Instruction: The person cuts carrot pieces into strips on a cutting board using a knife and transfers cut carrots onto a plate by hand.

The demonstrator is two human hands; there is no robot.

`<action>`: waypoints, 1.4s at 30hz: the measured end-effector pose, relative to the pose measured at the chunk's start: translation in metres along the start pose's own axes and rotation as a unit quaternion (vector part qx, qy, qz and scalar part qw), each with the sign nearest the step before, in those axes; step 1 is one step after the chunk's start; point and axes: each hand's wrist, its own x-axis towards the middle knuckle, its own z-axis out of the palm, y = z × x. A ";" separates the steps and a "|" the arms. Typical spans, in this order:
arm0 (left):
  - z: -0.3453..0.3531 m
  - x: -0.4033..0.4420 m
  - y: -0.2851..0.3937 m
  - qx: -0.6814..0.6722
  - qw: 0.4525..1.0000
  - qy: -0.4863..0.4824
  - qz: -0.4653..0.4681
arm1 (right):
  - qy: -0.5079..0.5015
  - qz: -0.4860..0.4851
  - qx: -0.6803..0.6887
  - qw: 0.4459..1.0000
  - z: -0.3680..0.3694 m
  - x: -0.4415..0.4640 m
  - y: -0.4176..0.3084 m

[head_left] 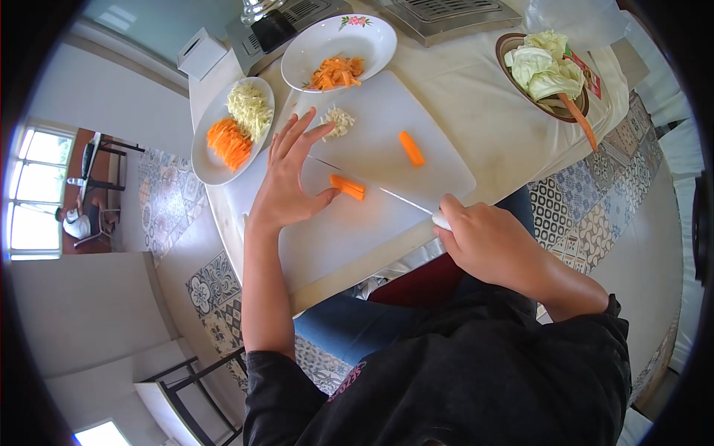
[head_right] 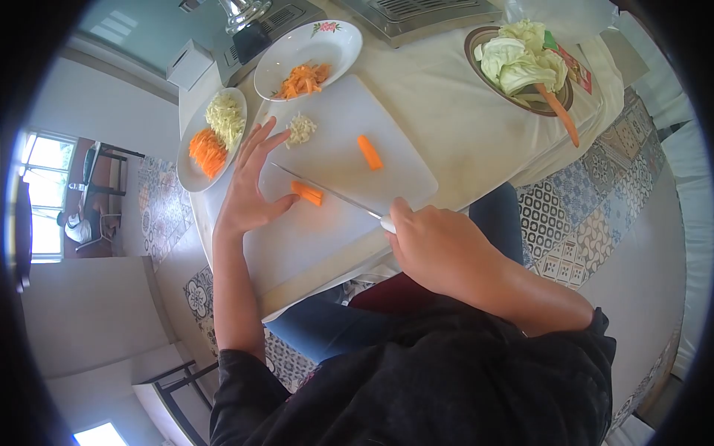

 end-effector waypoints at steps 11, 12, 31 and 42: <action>0.002 0.001 -0.003 -0.008 1.000 -0.015 -0.001 | -0.007 -0.014 -0.010 1.000 -0.007 -0.003 0.001; 0.002 0.001 -0.003 -0.010 1.000 -0.014 -0.001 | -0.008 -0.014 -0.009 1.000 -0.007 -0.003 0.002; 0.018 0.001 0.007 0.018 0.999 0.041 -0.018 | -0.022 -0.003 0.047 0.999 0.002 -0.015 -0.018; 0.024 0.000 0.001 0.037 0.998 0.000 -0.043 | -0.020 -0.005 0.050 0.999 0.007 -0.011 -0.017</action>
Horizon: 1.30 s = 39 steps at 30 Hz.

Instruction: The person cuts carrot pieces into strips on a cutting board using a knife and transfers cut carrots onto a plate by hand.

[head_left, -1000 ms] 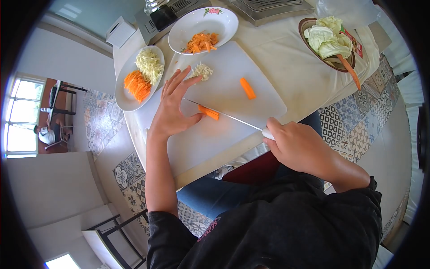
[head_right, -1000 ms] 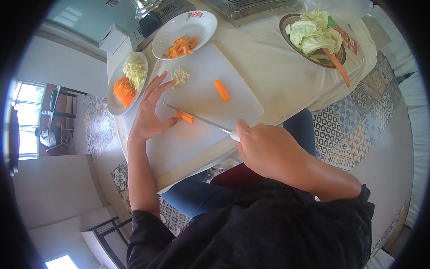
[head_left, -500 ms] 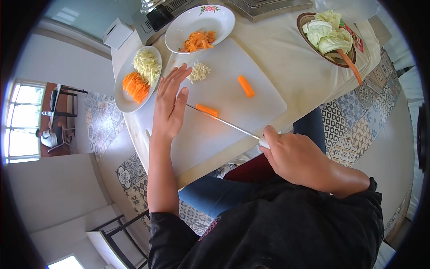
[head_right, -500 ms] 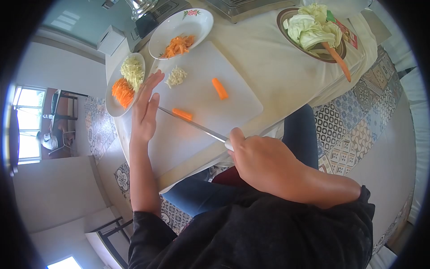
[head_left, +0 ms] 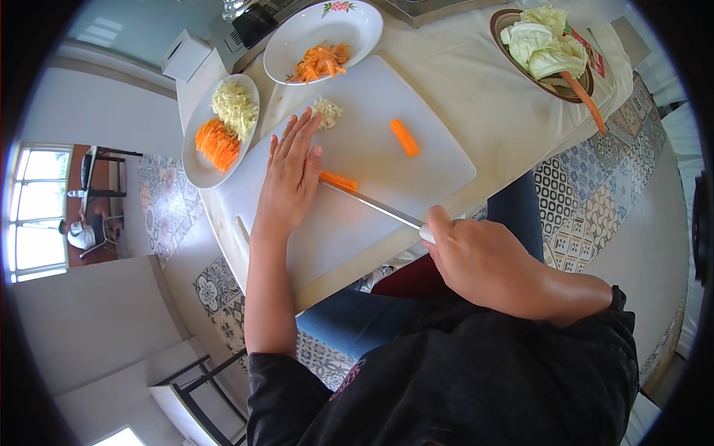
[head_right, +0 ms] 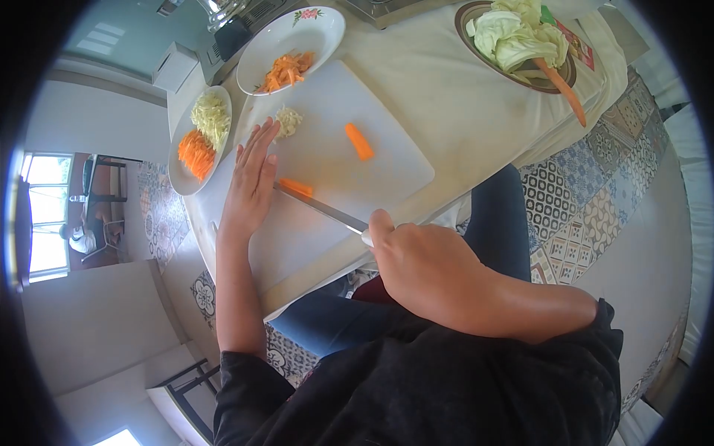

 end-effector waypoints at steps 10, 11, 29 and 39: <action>0.002 0.002 -0.001 -0.006 1.000 -0.018 -0.007 | -0.037 0.023 0.020 0.999 -0.002 0.004 0.000; 0.002 0.002 -0.001 -0.005 1.000 -0.019 -0.008 | -0.043 0.024 0.022 0.999 -0.003 0.005 0.000; 0.008 0.005 -0.011 -0.026 0.998 -0.055 -0.023 | -0.114 0.060 0.052 0.990 -0.018 0.019 -0.003; 0.004 -0.001 -0.008 0.040 0.998 -0.038 -0.005 | -0.036 0.039 -0.022 0.998 0.015 0.007 -0.002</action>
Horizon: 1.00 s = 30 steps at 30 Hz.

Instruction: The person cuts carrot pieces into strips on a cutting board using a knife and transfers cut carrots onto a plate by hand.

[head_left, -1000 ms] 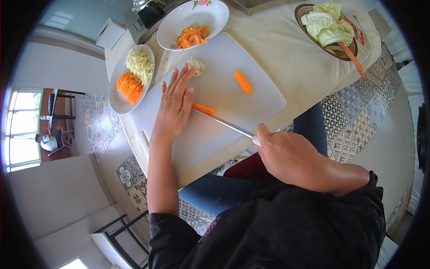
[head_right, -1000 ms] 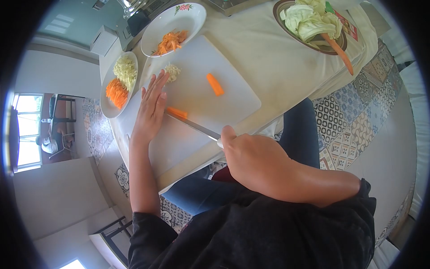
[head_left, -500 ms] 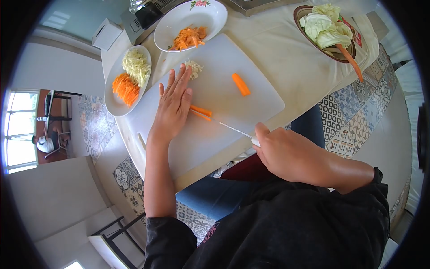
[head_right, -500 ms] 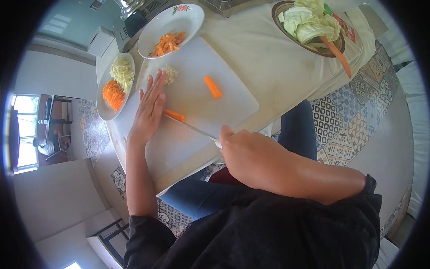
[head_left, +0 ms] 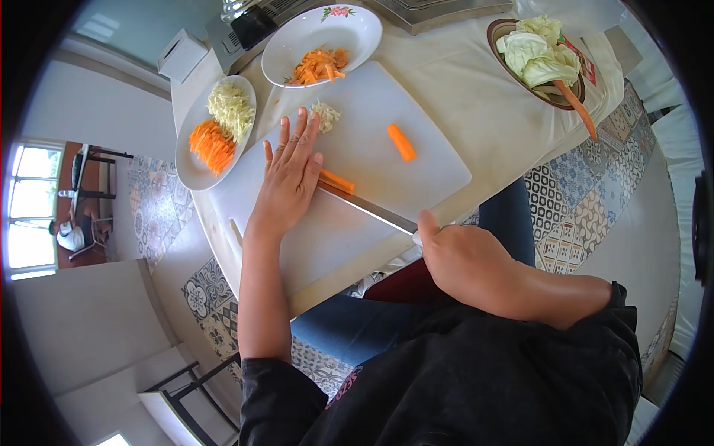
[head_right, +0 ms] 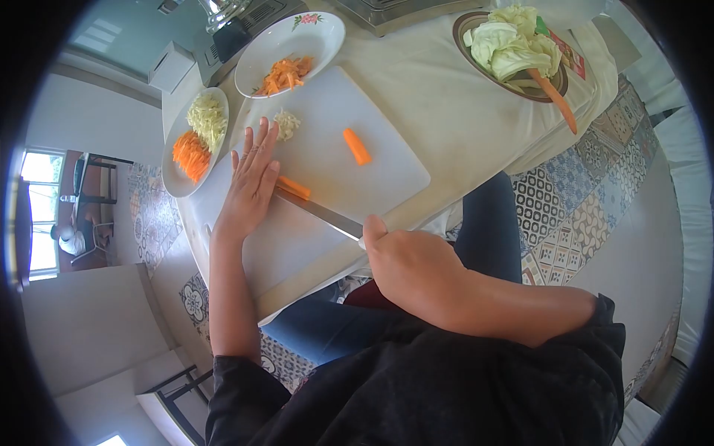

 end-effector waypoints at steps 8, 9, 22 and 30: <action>-0.008 0.001 0.002 -0.102 0.994 0.030 0.034 | 0.036 -0.018 0.001 0.999 -0.002 0.000 0.005; -0.011 0.001 0.005 -0.119 0.991 0.046 0.044 | 0.043 -0.022 -0.006 0.999 -0.002 -0.001 0.005; -0.025 -0.005 0.020 -0.111 0.985 0.000 0.130 | 0.060 -0.029 -0.049 0.997 -0.003 -0.003 0.004; -0.019 -0.003 0.019 -0.076 0.989 0.014 0.129 | 0.082 -0.046 -0.063 0.994 -0.007 -0.007 0.006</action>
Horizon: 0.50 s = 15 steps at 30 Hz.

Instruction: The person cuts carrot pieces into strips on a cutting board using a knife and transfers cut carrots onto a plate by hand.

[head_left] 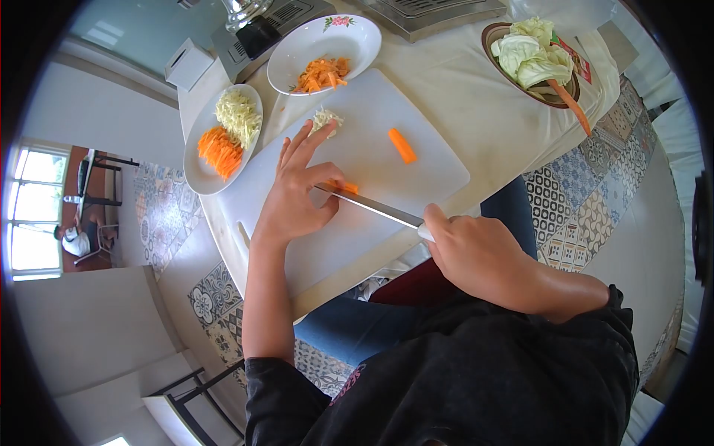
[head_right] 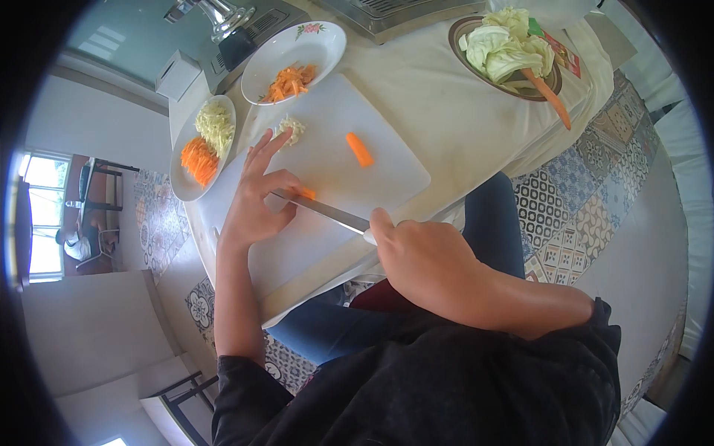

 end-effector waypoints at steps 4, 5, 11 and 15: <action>0.000 0.000 -0.001 -0.002 1.000 0.002 0.000 | 0.005 0.003 -0.011 1.000 -0.003 -0.004 -0.001; 0.000 0.000 -0.001 -0.001 1.000 0.002 0.000 | 0.007 0.004 -0.012 1.000 -0.003 -0.004 -0.001; -0.006 0.000 0.001 -0.024 0.999 0.023 -0.019 | 0.007 0.018 0.016 1.000 -0.015 -0.011 0.001; -0.010 -0.003 -0.013 -0.023 0.999 0.049 0.006 | -0.013 0.047 0.039 0.998 -0.023 -0.015 0.007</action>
